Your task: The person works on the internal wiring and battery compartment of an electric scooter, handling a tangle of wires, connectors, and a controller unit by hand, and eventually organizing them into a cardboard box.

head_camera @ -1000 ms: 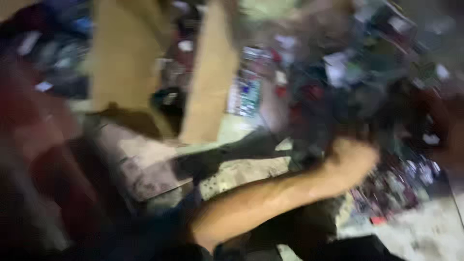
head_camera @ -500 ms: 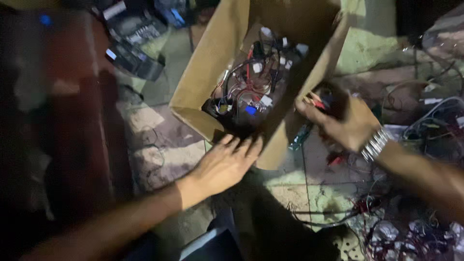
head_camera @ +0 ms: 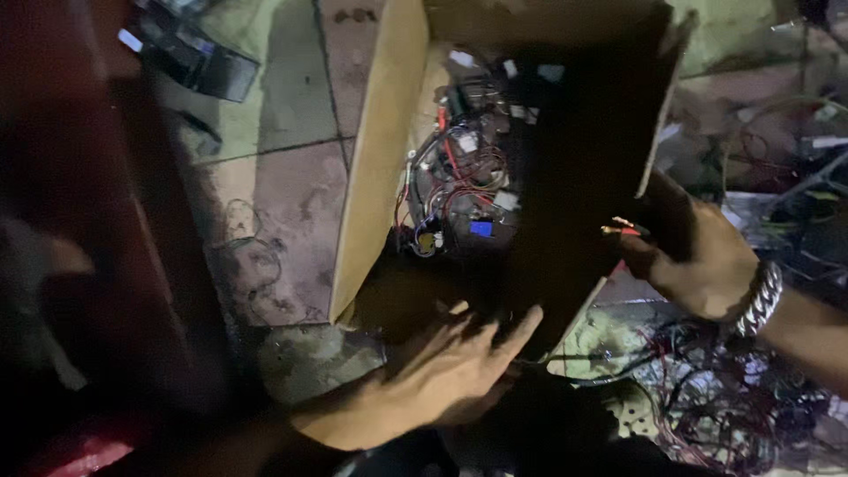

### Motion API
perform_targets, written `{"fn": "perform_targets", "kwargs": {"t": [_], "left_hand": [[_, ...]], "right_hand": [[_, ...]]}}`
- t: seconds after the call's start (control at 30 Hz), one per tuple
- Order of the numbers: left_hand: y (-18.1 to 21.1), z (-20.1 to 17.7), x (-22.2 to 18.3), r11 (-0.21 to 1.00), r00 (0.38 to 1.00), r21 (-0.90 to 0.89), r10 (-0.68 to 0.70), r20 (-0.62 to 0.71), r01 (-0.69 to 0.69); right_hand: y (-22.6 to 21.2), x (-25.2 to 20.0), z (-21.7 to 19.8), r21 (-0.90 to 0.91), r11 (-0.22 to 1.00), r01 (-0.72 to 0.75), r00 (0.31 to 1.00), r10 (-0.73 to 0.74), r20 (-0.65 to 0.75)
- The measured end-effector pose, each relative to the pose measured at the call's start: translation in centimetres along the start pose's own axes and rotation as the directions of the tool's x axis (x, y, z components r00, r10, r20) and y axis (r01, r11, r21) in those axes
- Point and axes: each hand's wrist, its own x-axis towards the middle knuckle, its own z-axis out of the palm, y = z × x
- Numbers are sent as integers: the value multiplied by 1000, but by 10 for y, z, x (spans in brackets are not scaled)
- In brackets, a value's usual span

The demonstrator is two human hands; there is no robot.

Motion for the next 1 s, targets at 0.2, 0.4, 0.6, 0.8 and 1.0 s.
{"fn": "perform_targets", "kwargs": {"t": [0.2, 0.4, 0.6, 0.8, 1.0], "left_hand": [[-15, -6, -11, 977, 995, -190, 88, -37, -94], [-13, -28, -5, 966, 981, -198, 142, -129, -166], [-33, -49, 53, 128, 610, -696, -609, 507, 707], [-97, 17, 154, 937, 970, 251, -232, -75, 243], [-127, 24, 153, 913, 939, 257, -262, -225, 316]], "right_hand": [[44, 18, 10, 101, 746, 658, 742, -619, -257], [46, 21, 9, 128, 928, 350, 931, -329, -160], [60, 31, 15, 45, 926, 375, 919, -366, -146], [35, 23, 16, 339, 921, 193, 979, -161, -122], [28, 15, 8, 266, 935, 234, 972, -215, -96]]}}
